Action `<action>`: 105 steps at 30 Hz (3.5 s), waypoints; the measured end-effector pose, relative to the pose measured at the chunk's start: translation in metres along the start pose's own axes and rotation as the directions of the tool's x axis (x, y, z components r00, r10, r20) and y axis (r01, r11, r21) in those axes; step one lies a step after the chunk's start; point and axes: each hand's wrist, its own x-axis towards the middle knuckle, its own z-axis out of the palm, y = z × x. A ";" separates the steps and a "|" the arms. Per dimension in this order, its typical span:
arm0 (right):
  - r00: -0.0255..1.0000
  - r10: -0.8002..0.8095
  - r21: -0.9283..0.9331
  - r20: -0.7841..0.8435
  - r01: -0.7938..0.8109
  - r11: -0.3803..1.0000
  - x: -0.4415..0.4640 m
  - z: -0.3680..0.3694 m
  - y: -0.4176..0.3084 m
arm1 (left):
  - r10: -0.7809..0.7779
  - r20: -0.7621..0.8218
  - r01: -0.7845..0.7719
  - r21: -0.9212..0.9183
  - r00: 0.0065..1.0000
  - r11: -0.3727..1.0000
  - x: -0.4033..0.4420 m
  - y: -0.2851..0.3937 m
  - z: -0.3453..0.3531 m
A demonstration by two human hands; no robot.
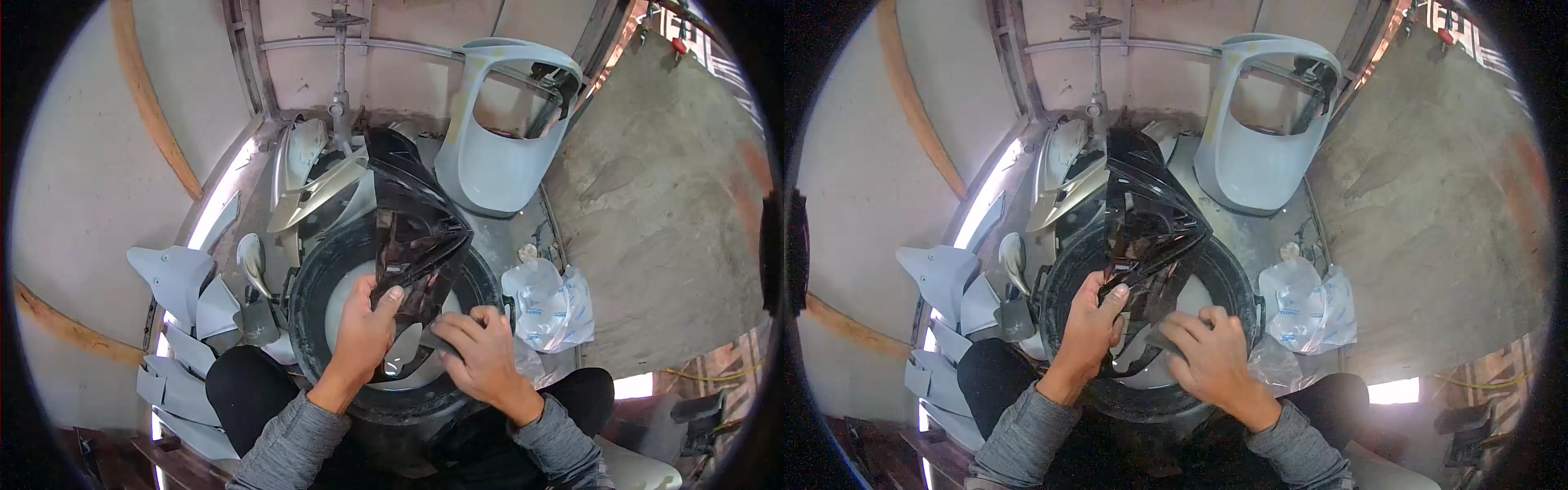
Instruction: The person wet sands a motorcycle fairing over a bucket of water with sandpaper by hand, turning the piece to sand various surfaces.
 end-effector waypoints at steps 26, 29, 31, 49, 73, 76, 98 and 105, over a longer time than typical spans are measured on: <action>0.991 -0.131 -0.063 0.042 0.133 0.989 -0.007 0.007 -0.008 | 0.000 0.019 0.000 -0.007 1.000 1.000 0.002 -0.001 -0.006; 0.996 -0.083 0.024 0.011 0.083 0.996 0.002 0.006 0.009 | -0.004 -0.025 0.005 0.055 1.000 0.998 0.004 -0.001 -0.003; 0.999 -0.040 0.057 -0.035 0.042 0.998 0.004 0.007 0.015 | -0.024 -0.035 0.025 0.050 0.999 0.998 0.002 0.001 -0.003; 0.994 -0.088 -0.021 -0.061 0.087 0.996 -0.010 0.010 -0.005 | -0.067 -0.018 0.068 0.058 0.998 0.996 0.006 0.002 -0.005; 0.976 -0.163 -0.059 -0.145 0.155 0.986 -0.020 0.021 -0.004 | -0.037 -0.029 0.036 -0.028 0.999 0.999 -0.003 0.009 0.000; 0.972 -0.220 -0.007 -0.087 0.220 0.975 -0.028 0.016 -0.023 | -0.049 -0.039 0.047 -0.056 0.998 0.997 -0.004 0.012 0.000; 0.978 -0.085 0.033 -0.191 0.093 0.995 -0.016 0.012 -0.004 | -0.089 -0.005 0.089 -0.038 0.996 0.995 -0.005 0.010 -0.001; 0.981 -0.066 -0.048 -0.185 0.058 0.997 -0.007 0.007 0.015 | -0.066 -0.002 0.066 0.002 0.998 0.998 -0.004 0.013 0.002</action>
